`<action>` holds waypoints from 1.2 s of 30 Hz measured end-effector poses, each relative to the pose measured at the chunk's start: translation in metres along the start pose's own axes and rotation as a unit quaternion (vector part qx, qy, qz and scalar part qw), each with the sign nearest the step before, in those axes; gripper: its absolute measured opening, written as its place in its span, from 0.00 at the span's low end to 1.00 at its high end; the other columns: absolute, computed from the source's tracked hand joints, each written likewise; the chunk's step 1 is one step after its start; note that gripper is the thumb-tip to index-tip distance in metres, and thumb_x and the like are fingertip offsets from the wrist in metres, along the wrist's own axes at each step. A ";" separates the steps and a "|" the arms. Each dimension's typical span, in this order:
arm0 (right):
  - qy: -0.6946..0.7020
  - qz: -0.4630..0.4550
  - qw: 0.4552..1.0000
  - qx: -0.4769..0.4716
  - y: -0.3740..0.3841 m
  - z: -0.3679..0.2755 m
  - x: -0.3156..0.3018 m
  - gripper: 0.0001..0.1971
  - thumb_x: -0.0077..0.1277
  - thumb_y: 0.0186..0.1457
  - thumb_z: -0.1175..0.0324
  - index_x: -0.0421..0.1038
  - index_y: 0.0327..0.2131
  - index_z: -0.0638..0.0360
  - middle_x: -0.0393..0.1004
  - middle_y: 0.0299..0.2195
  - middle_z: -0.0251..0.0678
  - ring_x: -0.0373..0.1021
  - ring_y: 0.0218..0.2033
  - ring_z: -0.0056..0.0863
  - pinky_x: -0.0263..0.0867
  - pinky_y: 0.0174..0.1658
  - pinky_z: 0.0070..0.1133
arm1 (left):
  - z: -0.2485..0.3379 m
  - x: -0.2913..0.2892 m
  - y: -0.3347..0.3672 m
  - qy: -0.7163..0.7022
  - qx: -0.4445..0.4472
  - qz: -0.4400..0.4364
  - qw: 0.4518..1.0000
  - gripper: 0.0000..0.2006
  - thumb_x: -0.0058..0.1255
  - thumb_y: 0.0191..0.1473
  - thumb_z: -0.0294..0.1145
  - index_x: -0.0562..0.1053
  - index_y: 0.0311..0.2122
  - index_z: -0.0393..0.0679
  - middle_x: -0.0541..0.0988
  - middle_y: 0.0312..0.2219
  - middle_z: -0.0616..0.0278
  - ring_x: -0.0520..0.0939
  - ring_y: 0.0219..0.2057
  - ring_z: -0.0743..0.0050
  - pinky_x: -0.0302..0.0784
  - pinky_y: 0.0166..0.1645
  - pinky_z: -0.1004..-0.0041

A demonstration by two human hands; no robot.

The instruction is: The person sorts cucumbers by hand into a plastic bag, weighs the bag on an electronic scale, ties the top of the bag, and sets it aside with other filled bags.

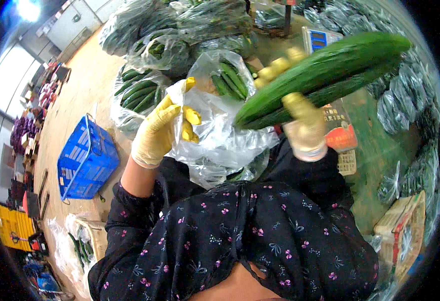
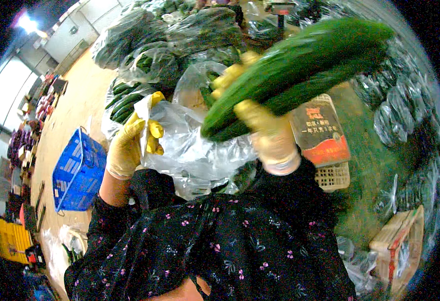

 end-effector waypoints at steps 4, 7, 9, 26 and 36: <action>-0.150 -0.096 0.964 0.198 -0.046 0.134 0.003 0.32 0.57 0.42 0.74 0.57 0.52 0.61 0.68 0.46 0.37 0.66 0.46 0.29 0.60 0.50 0.28 | 0.018 -0.017 -0.021 -0.007 0.039 0.105 0.994 0.29 0.43 0.53 0.41 0.55 0.58 0.40 0.74 0.23 0.59 0.71 0.15 0.75 0.72 0.24 0.75; -0.432 -0.194 0.849 0.237 -0.070 0.187 -0.040 0.29 0.60 0.39 0.66 0.65 0.48 0.57 0.73 0.39 0.37 0.69 0.42 0.31 0.62 0.47 0.24 | 0.041 -0.039 -0.031 -0.083 0.087 0.057 0.991 0.26 0.37 0.56 0.41 0.57 0.56 0.34 0.70 0.19 0.66 0.64 0.11 0.83 0.62 0.19 0.78; -0.594 -0.297 0.693 0.278 -0.079 0.210 -0.054 0.30 0.60 0.37 0.61 0.66 0.47 0.57 0.73 0.40 0.42 0.69 0.42 0.37 0.62 0.48 0.27 | 0.067 -0.038 -0.044 -0.075 0.119 0.051 0.989 0.25 0.36 0.57 0.41 0.58 0.54 0.32 0.69 0.19 0.67 0.63 0.11 0.85 0.58 0.18 0.80; -0.265 0.251 0.773 0.519 -0.357 -0.043 -0.294 0.14 0.46 0.54 0.63 0.70 0.41 0.62 0.74 0.33 0.35 0.71 0.34 0.24 0.67 0.38 0.22 | -0.047 -0.127 -0.018 -0.001 -0.111 0.144 0.983 0.27 0.32 0.60 0.44 0.51 0.59 0.41 0.70 0.26 0.63 0.64 0.18 0.84 0.64 0.25 0.81; -0.454 0.082 0.445 0.768 -0.708 0.142 -0.346 0.25 0.54 0.45 0.49 0.73 0.36 0.63 0.73 0.36 0.47 0.69 0.39 0.41 0.64 0.40 0.33 | -0.031 -0.113 0.014 0.077 -0.204 0.058 0.974 0.25 0.35 0.56 0.30 0.50 0.59 0.41 0.75 0.38 0.59 0.69 0.25 0.84 0.68 0.39 0.82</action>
Point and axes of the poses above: each hand's wrist, its own y-axis towards the middle knuckle, its own x-axis out of the palm, z = x × y, the point moved 10 cm from there along y, towards the middle knuckle
